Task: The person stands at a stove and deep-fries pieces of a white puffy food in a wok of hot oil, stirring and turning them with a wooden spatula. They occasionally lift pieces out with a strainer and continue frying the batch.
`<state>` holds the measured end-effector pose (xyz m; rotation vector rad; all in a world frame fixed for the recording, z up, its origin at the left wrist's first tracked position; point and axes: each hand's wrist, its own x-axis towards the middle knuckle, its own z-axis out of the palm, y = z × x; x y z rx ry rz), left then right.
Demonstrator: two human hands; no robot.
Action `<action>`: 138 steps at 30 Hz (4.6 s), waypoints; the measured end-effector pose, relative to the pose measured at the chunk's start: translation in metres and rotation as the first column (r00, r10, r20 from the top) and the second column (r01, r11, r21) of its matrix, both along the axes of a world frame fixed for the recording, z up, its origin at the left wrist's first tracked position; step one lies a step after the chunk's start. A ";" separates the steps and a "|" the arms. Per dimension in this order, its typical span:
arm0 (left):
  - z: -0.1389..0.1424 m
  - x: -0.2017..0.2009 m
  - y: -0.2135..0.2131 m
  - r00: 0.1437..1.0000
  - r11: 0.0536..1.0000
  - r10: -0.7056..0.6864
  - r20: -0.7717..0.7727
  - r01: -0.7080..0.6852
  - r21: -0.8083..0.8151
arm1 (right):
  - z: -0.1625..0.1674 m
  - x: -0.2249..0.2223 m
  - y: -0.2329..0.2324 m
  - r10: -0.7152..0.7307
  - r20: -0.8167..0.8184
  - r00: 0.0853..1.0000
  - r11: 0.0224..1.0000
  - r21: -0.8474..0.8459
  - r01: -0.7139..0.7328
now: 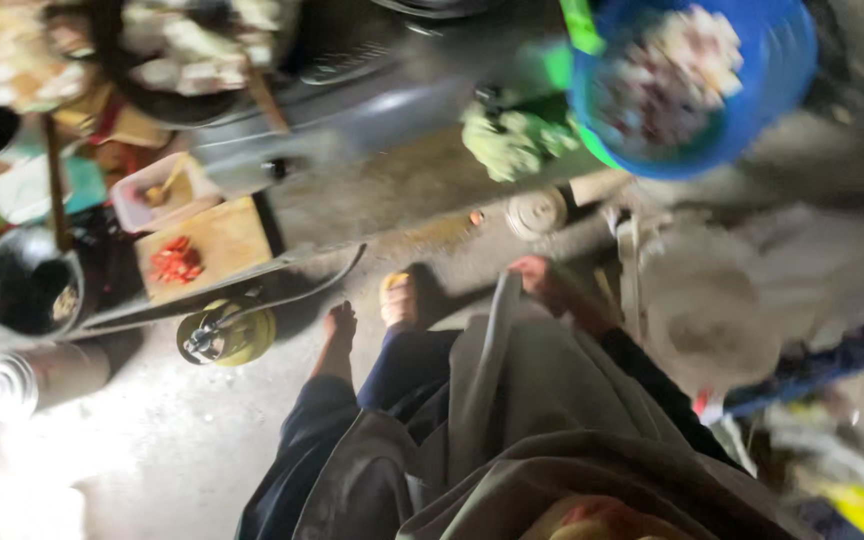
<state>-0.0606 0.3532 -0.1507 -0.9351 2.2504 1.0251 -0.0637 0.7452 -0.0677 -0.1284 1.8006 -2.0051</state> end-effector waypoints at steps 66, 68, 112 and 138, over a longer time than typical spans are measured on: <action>0.159 -0.180 -0.448 0.759 0.169 0.617 -0.206 0.127 0.977 | 0.137 -0.272 -0.404 -0.812 -0.339 0.475 0.566 -0.259 0.783; 0.161 -0.179 -0.451 0.729 0.185 0.657 -0.192 0.091 0.979 | 0.143 -0.266 -0.405 -0.781 -0.414 0.467 0.594 -0.265 0.759; 0.198 -0.168 -0.196 0.762 0.080 0.566 -0.315 0.329 0.941 | 0.159 -0.166 -0.438 -0.225 0.139 0.964 0.949 -0.192 0.249; 0.142 -0.072 -0.168 0.944 0.361 -0.055 -0.326 0.323 0.875 | 0.188 -0.172 -0.383 -0.250 0.148 0.957 0.954 -0.133 0.270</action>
